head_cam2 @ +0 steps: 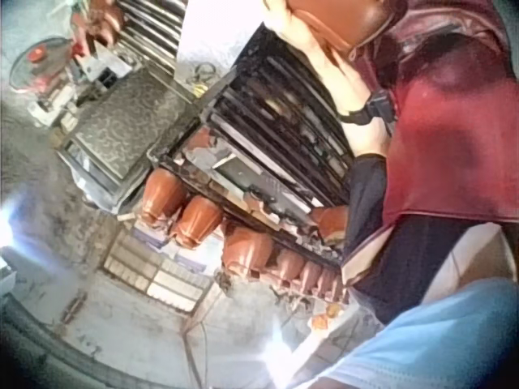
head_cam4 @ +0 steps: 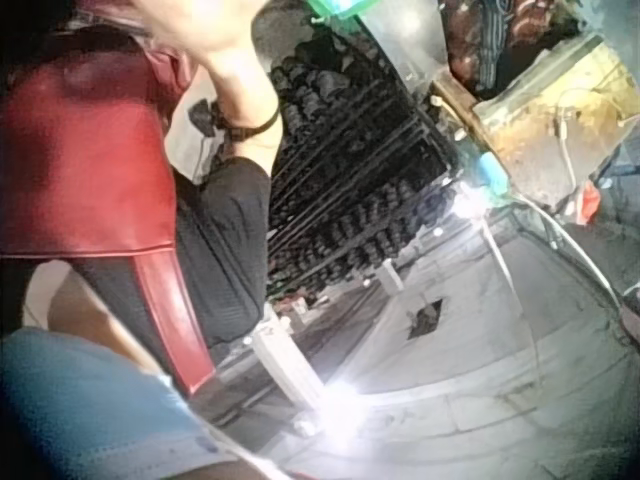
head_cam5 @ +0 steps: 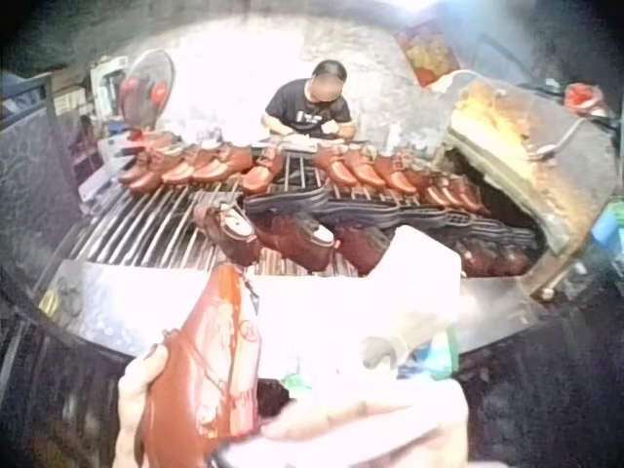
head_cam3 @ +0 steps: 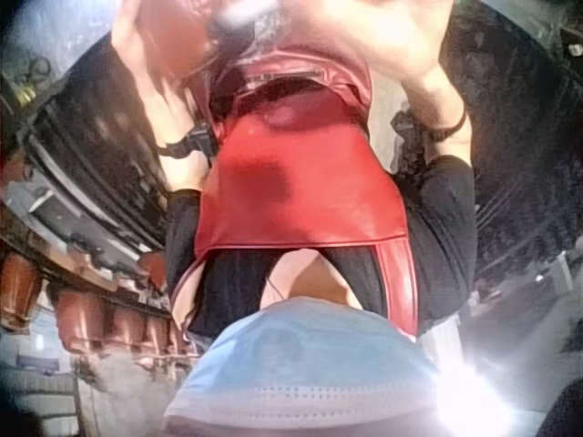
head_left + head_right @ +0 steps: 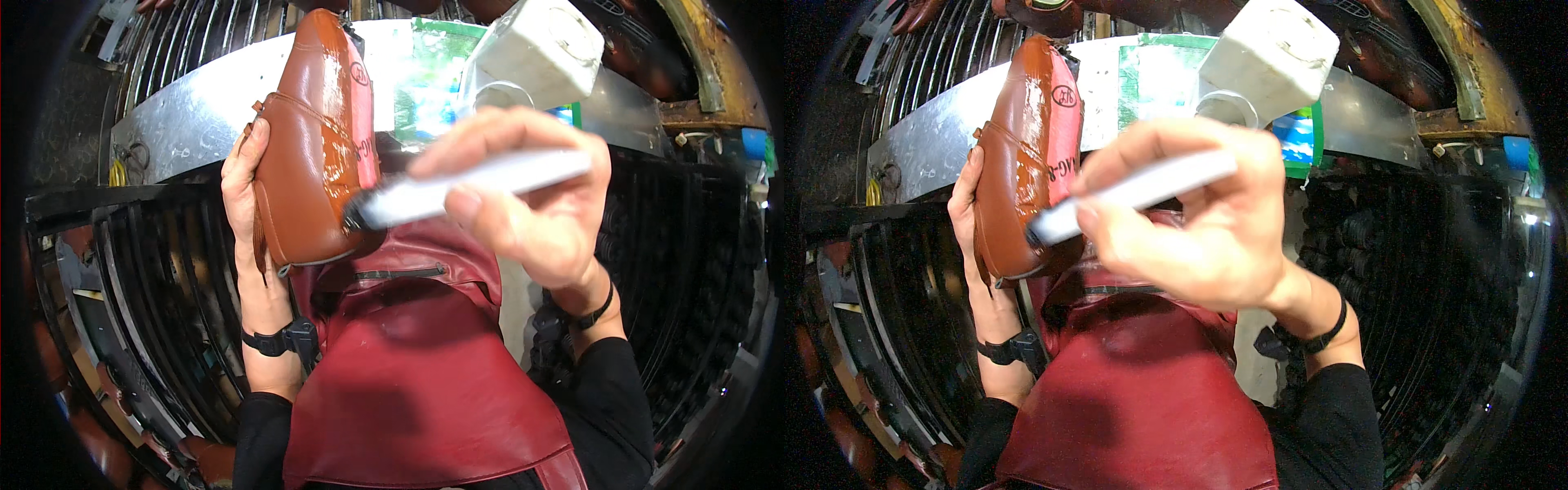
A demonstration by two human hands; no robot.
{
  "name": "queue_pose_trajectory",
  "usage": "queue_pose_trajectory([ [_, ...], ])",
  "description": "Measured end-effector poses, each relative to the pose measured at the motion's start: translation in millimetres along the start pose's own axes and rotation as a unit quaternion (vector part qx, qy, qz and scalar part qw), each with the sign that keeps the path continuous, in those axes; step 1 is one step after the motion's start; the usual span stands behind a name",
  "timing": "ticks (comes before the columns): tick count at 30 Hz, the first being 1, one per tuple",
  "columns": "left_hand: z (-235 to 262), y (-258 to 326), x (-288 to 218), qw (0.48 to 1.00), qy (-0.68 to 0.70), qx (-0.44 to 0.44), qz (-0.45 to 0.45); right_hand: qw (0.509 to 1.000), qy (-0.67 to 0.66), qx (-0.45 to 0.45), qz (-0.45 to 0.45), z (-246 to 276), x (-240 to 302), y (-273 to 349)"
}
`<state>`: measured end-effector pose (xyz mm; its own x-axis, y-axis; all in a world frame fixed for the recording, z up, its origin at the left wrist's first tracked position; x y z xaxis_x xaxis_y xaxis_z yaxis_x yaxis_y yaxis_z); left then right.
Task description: Applying a dark substance, likely polish or dye, to the edges and soles of leather shoes using a handheld brush at a production line.
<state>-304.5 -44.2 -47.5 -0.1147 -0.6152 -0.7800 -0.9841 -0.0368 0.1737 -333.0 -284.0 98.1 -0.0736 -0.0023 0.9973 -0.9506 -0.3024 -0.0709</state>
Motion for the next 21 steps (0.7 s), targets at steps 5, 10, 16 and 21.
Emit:
queue_pose_trajectory([
  [5,-33.5,5.0,0.3,0.98,0.177,0.05,0.08,0.997,0.037,0.05,0.034,-3.9,14.9,-11.3],
  [10,-23.0,11.0,-6.8,0.99,-0.111,0.071,-0.047,0.983,0.011,0.087,0.161,-2.1,35.5,-24.7],
  [16,-48.9,23.8,-16.7,0.748,-0.609,0.047,-0.261,0.988,0.033,0.063,0.137,8.5,47.4,-36.0],
  [21,-53.7,24.6,-14.7,0.888,-0.387,0.025,-0.245,0.999,0.024,-0.023,-0.001,19.4,39.2,-39.7],
])
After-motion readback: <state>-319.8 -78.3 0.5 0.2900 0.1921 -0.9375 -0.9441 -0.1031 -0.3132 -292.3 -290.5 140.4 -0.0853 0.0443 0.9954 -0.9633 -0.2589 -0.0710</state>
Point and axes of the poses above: each hand's wrist, its own y-axis away from the middle knuckle, its own z-axis out of the back of the hand, x = y × z, the point moved 8 cm from there along -y, towards the middle knuckle, and after that the axes turned 7 degrees about -z, right-handed, at the moved point
